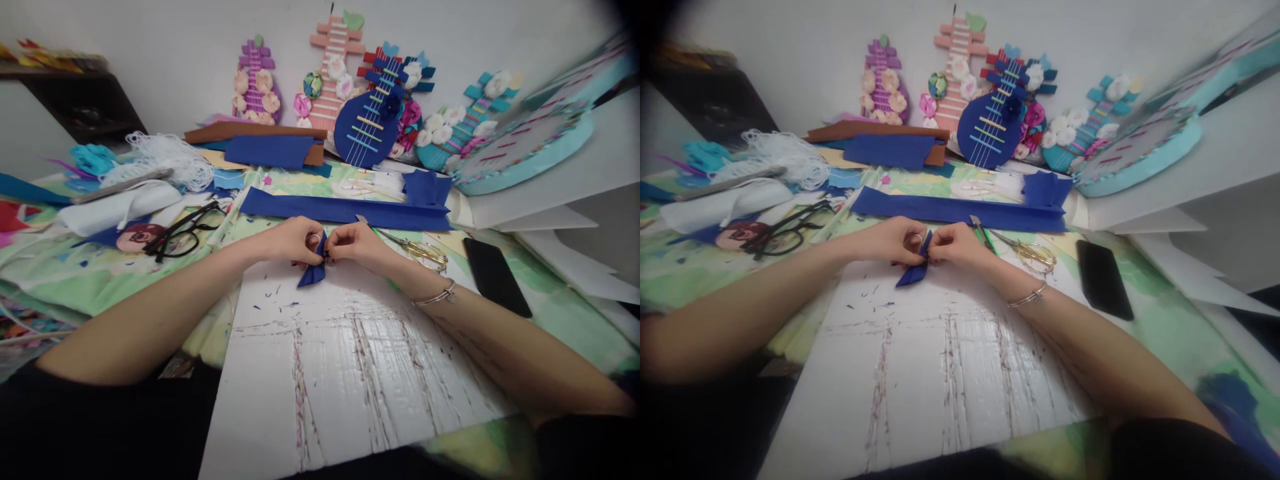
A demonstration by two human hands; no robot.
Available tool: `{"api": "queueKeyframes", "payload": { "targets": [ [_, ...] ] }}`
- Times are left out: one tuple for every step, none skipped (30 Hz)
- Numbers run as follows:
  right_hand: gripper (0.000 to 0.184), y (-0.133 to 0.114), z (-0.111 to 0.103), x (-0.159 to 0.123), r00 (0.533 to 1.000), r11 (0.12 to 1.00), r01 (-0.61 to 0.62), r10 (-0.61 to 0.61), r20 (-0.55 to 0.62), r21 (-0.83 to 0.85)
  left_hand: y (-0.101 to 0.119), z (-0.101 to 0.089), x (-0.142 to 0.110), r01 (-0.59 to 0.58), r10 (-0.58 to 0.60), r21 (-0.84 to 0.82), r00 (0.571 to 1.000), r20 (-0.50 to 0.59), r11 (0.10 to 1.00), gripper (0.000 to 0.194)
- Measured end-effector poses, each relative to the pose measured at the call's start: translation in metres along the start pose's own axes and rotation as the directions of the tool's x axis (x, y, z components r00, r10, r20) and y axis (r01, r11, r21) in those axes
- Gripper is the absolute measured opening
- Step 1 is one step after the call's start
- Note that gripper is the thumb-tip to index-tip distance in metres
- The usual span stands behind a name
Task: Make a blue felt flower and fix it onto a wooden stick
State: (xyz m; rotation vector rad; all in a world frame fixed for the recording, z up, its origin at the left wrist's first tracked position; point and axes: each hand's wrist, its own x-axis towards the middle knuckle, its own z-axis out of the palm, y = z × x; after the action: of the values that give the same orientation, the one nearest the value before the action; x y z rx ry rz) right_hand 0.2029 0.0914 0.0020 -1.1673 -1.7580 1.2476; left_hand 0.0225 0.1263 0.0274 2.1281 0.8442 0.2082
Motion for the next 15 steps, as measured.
{"api": "queueKeyframes", "payload": {
  "targets": [
    [0.005,0.000,0.000,0.000,1.000,1.000,0.000,0.000,-0.002,0.002,0.000,0.000,0.000,-0.005,0.005,0.012,1.000,0.005,1.000,0.017],
    [0.005,-0.001,0.000,-0.001,1.000,1.000,0.003,-0.003,-0.003,-0.002,0.000,0.000,0.000,-0.005,0.005,0.022,1.000,0.002,1.000,0.016],
    [0.005,0.000,0.001,-0.001,1.000,1.000,0.009,-0.009,0.000,-0.004,0.000,0.001,0.000,0.000,0.000,0.028,1.000,-0.004,1.000,0.016],
    [0.006,0.000,0.001,-0.001,1.000,1.000,0.019,-0.019,0.006,0.000,0.000,0.001,0.000,0.006,-0.006,0.026,1.000,-0.007,1.000,0.015],
    [0.007,0.001,0.002,-0.001,1.000,1.000,0.028,-0.028,0.014,0.010,0.000,0.001,0.001,0.012,-0.012,0.020,1.000,-0.007,1.000,0.015],
    [0.008,0.001,0.002,-0.001,0.999,0.999,0.035,-0.035,0.023,0.021,-0.001,0.002,0.001,0.017,-0.017,0.015,1.000,-0.004,1.000,0.015],
    [0.010,0.001,0.003,-0.001,0.999,0.999,0.038,-0.038,0.029,0.030,-0.001,0.002,0.001,0.020,-0.020,0.013,1.000,-0.001,1.000,0.016],
    [0.010,0.001,0.003,-0.001,0.999,0.999,0.037,-0.038,0.032,0.035,-0.002,0.002,0.002,0.019,-0.019,0.017,1.000,0.000,1.000,0.016],
    [0.011,0.001,0.004,-0.001,0.999,0.999,0.035,-0.036,0.029,0.036,-0.003,0.002,0.002,0.014,-0.014,0.025,1.000,-0.003,1.000,0.017],
    [0.011,0.001,0.004,-0.001,0.999,0.999,0.032,-0.032,0.021,0.035,-0.004,0.002,0.002,0.009,-0.009,0.034,1.000,-0.007,0.999,0.018],
    [0.010,0.001,0.004,-0.001,1.000,0.999,0.028,-0.029,0.010,0.034,-0.005,0.003,0.003,0.004,-0.004,0.039,1.000,-0.010,0.999,0.019],
    [0.011,0.001,0.004,-0.001,1.000,0.999,0.023,-0.023,-0.002,0.036,-0.007,0.003,0.003,0.000,0.000,0.039,1.000,-0.010,0.999,0.020],
    [0.011,0.000,0.005,-0.001,1.000,0.999,0.018,-0.017,-0.014,0.038,-0.008,0.003,0.004,-0.003,0.003,0.037,1.000,-0.010,0.999,0.021],
    [0.011,0.000,0.005,-0.001,1.000,0.999,0.011,-0.010,-0.024,0.037,-0.009,0.003,0.004,-0.004,0.005,0.034,1.000,-0.012,0.999,0.022],
    [0.012,0.000,0.005,-0.001,1.000,0.999,0.004,-0.003,-0.030,0.033,-0.010,0.003,0.005,-0.007,0.008,0.034,1.000,-0.019,0.999,0.023]
  ]
}}
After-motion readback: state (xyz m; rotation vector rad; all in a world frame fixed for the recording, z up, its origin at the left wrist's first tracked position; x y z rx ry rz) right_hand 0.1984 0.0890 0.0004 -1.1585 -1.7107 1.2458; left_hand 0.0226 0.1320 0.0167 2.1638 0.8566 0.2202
